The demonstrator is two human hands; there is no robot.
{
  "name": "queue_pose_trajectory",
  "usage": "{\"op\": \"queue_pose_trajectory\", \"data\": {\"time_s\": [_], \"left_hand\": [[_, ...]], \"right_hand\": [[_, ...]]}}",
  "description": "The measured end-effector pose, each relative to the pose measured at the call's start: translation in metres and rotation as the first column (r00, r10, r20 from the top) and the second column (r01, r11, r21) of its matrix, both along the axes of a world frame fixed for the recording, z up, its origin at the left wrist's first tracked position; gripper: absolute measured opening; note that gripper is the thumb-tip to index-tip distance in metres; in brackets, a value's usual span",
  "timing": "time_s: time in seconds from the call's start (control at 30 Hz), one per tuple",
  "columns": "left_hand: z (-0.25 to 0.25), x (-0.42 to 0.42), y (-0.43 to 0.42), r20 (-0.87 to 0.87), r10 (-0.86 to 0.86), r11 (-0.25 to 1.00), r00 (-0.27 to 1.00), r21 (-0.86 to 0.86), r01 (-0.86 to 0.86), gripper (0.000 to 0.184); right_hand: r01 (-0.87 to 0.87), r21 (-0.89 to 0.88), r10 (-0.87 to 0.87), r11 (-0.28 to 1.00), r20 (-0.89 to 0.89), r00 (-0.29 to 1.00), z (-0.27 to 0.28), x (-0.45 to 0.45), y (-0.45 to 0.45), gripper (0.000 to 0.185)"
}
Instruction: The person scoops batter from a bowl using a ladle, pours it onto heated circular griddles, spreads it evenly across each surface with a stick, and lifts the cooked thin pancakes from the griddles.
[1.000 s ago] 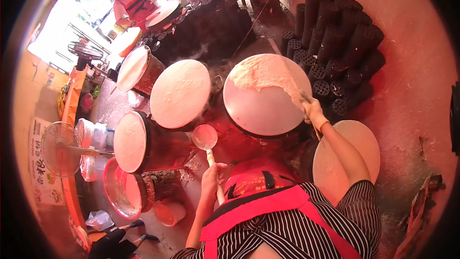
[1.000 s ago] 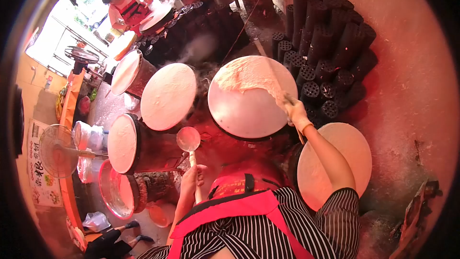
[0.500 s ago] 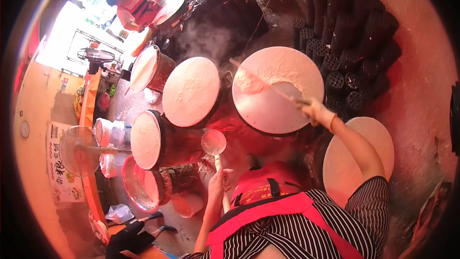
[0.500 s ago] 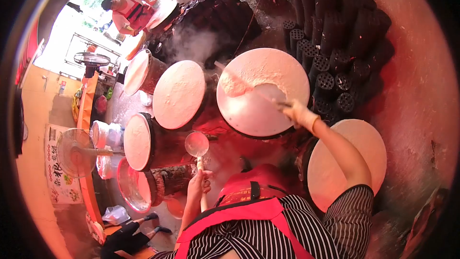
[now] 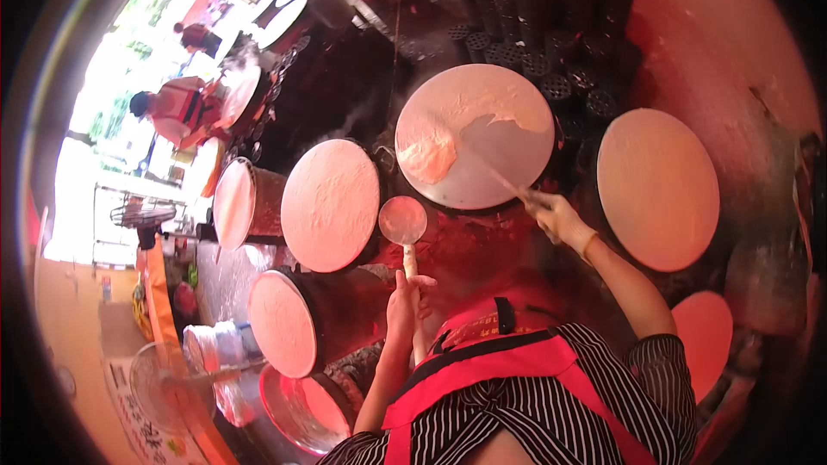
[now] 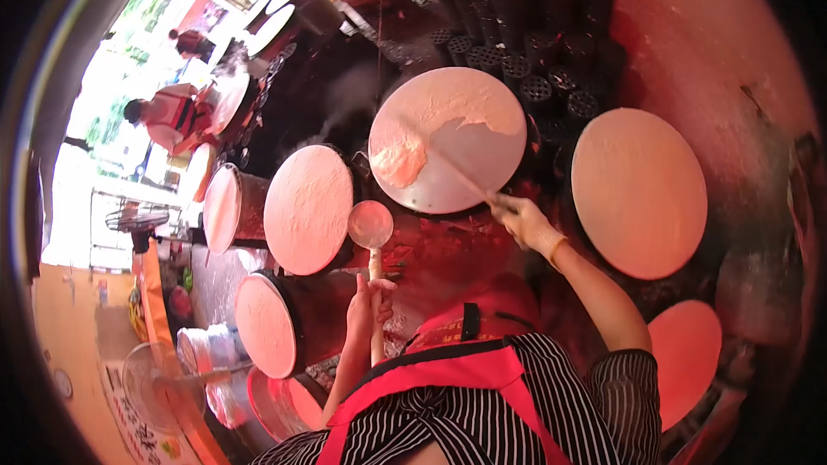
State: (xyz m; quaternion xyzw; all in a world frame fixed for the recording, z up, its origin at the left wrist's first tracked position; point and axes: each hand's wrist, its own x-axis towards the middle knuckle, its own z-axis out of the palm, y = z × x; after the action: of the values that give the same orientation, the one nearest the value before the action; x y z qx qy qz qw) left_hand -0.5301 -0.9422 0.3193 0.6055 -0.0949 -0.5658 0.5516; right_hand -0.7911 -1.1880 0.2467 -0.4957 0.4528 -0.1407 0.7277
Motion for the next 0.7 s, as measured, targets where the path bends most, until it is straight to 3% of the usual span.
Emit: {"op": "queue_pose_trajectory", "data": {"time_s": [0.03,0.1,0.13,0.23,0.3,0.33,0.37,0.4,0.47,0.5,0.6,0.7], "left_hand": [[-0.001,0.012,0.010,0.019,-0.047,0.999,0.999,-0.003,0.047,0.060],[-0.007,0.040,0.033,0.056,-0.128,0.992,0.990,-0.009,0.129,0.056],[-0.010,0.052,0.047,0.110,-0.172,0.984,0.979,-0.025,0.176,0.044],[-0.024,0.089,0.092,0.132,-0.194,0.980,0.972,0.063,0.187,0.035],[-0.019,0.104,0.125,0.126,-0.149,0.988,0.981,0.066,0.142,0.030],[-0.015,0.110,0.141,0.141,-0.131,0.990,0.981,0.073,0.121,0.030],[-0.014,0.117,0.159,0.156,-0.114,0.991,0.981,0.084,0.102,0.030],[-0.021,0.125,0.177,0.136,-0.067,0.998,0.989,0.015,0.065,0.029],[-0.011,0.128,0.210,0.194,-0.010,0.999,0.981,0.035,0.003,0.037],[-0.006,0.128,0.221,0.246,0.022,0.997,0.969,0.065,-0.039,0.040],[-0.016,0.137,0.260,0.141,0.159,0.987,0.977,-0.049,-0.154,0.055],[-0.021,0.141,0.279,0.126,0.188,0.982,0.974,-0.047,-0.184,0.059]], "right_hand": [[-0.083,-0.015,0.083,0.996,0.004,0.997,-0.004,-0.011,0.027,0.038],[-0.069,0.020,0.070,0.997,-0.029,0.997,0.008,-0.034,0.079,0.041],[0.021,-0.312,-0.018,0.950,0.014,1.000,-0.034,-0.047,0.106,0.042],[0.372,-0.122,-0.321,0.920,0.307,0.896,-0.029,-0.010,0.182,0.046],[0.390,0.151,-0.417,0.908,0.413,0.810,-0.007,0.064,0.210,0.046],[0.442,0.229,-0.497,0.867,0.368,0.786,-0.005,0.118,0.206,0.044],[0.466,0.153,-0.488,0.872,0.363,0.794,-0.029,0.169,0.198,0.039],[0.462,-0.014,-0.434,0.887,0.317,0.843,-0.041,0.219,0.182,0.035],[0.431,-0.523,-0.434,0.735,0.126,0.892,-0.093,0.325,0.139,0.024],[0.500,-0.344,-0.448,0.795,0.222,0.866,-0.065,0.359,0.131,0.023],[0.563,-0.499,-0.607,0.659,0.090,0.790,-0.149,0.459,0.072,0.026],[0.706,-0.280,-0.711,0.651,0.100,0.696,-0.159,0.457,0.103,0.022]]}}
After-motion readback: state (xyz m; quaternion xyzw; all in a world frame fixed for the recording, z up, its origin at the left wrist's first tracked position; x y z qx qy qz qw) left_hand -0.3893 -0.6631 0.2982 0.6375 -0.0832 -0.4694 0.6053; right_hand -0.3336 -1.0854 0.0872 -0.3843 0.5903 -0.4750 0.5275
